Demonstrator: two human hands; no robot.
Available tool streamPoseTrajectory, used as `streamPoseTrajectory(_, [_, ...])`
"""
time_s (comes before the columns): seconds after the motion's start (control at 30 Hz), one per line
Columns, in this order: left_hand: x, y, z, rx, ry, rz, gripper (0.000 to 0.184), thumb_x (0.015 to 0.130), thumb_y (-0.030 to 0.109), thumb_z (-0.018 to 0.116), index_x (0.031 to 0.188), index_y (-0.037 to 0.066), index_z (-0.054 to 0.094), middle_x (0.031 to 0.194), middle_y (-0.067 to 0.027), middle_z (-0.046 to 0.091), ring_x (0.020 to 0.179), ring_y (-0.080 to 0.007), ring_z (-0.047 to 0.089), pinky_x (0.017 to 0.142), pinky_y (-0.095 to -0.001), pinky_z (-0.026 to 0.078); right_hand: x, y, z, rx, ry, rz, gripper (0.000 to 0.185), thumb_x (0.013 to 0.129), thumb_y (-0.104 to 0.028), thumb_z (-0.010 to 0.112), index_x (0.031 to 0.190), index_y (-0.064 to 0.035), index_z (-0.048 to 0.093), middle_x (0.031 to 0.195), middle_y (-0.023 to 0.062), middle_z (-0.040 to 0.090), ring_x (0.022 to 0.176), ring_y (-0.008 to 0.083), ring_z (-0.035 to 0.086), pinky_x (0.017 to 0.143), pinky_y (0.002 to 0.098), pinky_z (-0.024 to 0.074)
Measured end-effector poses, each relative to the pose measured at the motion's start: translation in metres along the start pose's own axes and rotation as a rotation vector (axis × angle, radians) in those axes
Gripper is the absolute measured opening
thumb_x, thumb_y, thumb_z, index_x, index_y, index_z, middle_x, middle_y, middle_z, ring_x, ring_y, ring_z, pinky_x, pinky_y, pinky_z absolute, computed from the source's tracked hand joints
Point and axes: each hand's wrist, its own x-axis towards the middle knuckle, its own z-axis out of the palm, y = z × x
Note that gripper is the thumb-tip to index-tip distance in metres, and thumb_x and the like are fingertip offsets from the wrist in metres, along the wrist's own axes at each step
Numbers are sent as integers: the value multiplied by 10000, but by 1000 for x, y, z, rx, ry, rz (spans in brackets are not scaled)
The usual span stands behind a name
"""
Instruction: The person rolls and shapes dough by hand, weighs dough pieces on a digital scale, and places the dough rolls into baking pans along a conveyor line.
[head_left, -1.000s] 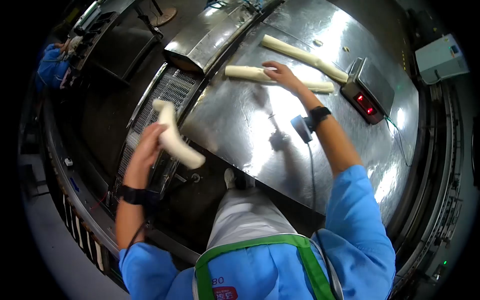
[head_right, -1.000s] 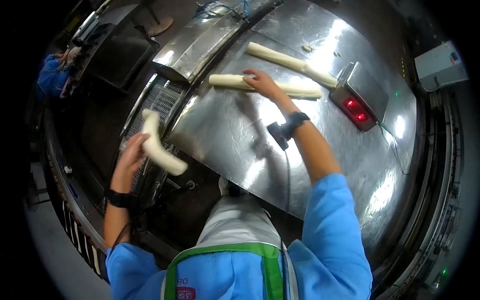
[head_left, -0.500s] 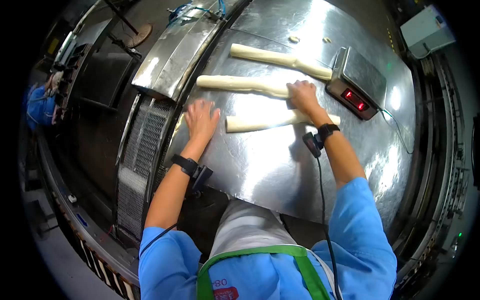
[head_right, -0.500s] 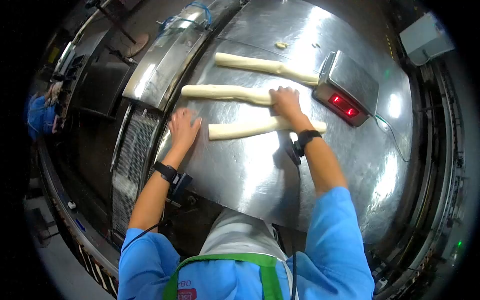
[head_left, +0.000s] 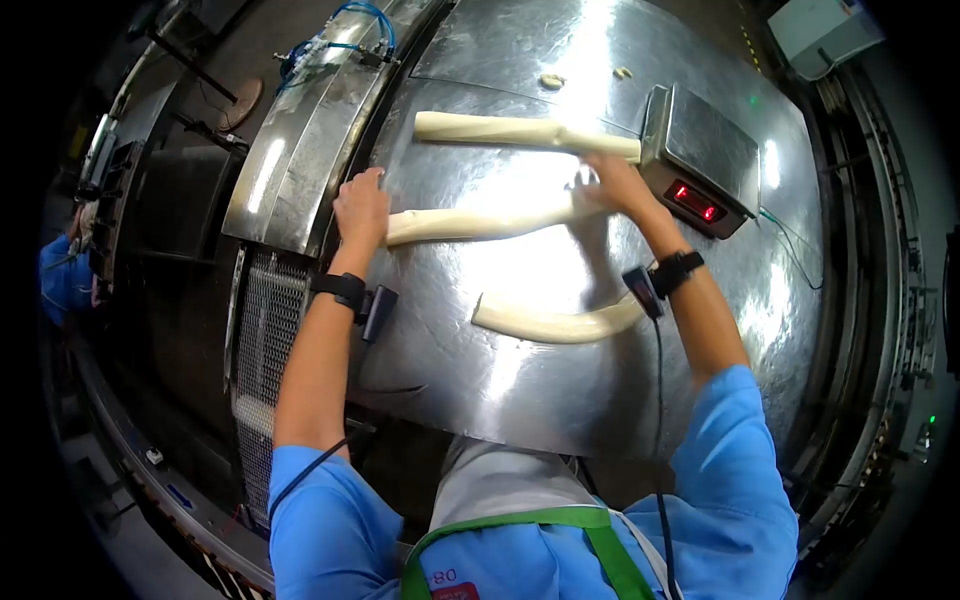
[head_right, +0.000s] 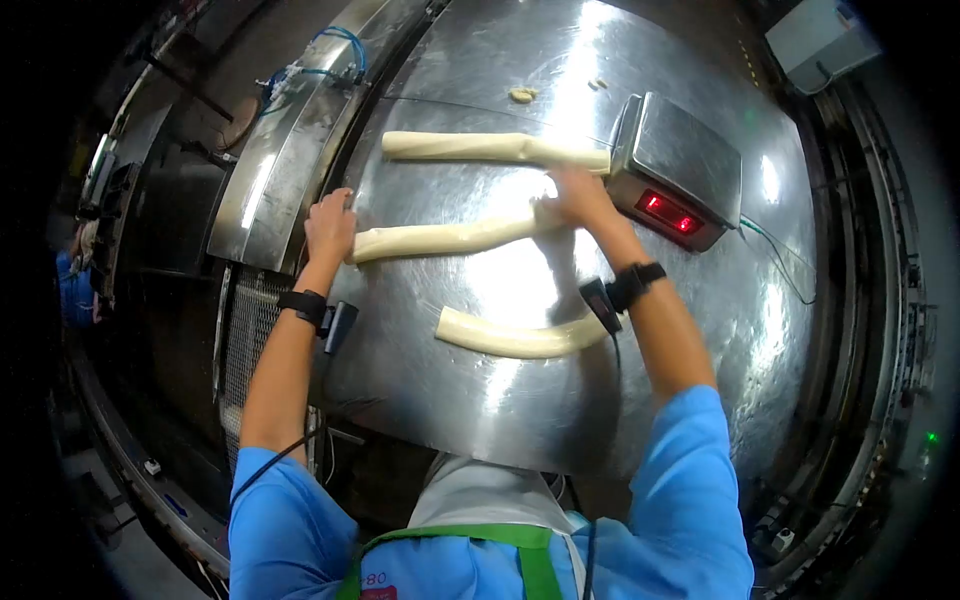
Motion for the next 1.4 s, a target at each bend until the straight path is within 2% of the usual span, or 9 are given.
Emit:
streamPoseTrajectory(0.07, [-5,27,5,-6,162,97,389,701,131,535,1085,158,484,1110,-76,477,1067,-252,398,881,-420,308,30,6,5,-181,525,-111,385,715,-177,545,1078,-67,475,988,172,514,967,325,468,823,407,376])
streamPoseTrajectory(0.13, [2,38,11,60,97,158,431,703,157,553,1122,172,454,1191,-86,403,1112,-272,343,883,-445,297,44,10,7,-217,135,231,415,697,-158,558,1098,-105,466,947,140,530,941,312,481,818,406,377])
streamPoseTrajectory(0.27, [5,45,20,91,32,133,581,680,196,605,1209,197,364,1248,-92,343,1150,-266,299,911,-439,266,43,-4,-4,-224,-33,149,417,678,-166,583,1083,-132,488,924,105,540,909,290,496,802,379,389])
streamPoseTrajectory(0.53, [8,83,-15,27,372,625,601,631,156,651,1177,221,407,1253,-59,345,1170,-253,298,946,-409,236,-39,-130,-115,159,216,-744,449,601,-19,591,1028,-147,540,834,49,476,746,196,509,655,297,438])
streamPoseTrajectory(0.8, [-93,70,-76,-38,-177,627,370,601,74,629,955,83,523,957,-66,541,905,-244,491,788,-344,361,-95,-42,-73,589,-401,-199,308,674,-97,588,974,-62,527,851,65,555,788,190,526,692,302,424])
streamPoseTrajectory(0.97, [-73,59,-17,124,18,689,270,682,203,598,911,89,514,912,-42,527,888,-218,476,750,-345,363,-92,17,9,-24,-106,232,237,696,-73,525,930,-44,549,903,116,552,816,261,526,720,309,420])
streamPoseTrajectory(1.13, [-81,62,0,459,288,764,250,672,208,606,867,77,518,811,-59,519,838,-213,489,712,-349,367,-158,33,12,178,-113,146,396,683,-90,496,1079,-88,498,973,117,519,896,274,499,798,327,378])
streamPoseTrajectory(1.27, [-107,66,-9,340,-151,631,236,683,216,595,863,85,517,827,-65,508,839,-195,482,684,-339,348,-203,33,9,58,-6,66,455,662,-88,530,1112,-113,467,993,103,501,981,254,452,868,383,298])
streamPoseTrajectory(1.4, [-105,47,12,406,355,421,256,763,120,501,1019,122,523,996,-114,518,950,-255,469,826,-412,333,-225,-2,30,-59,-102,-69,512,572,-50,612,1066,-119,496,988,80,485,1009,250,414,878,396,283])
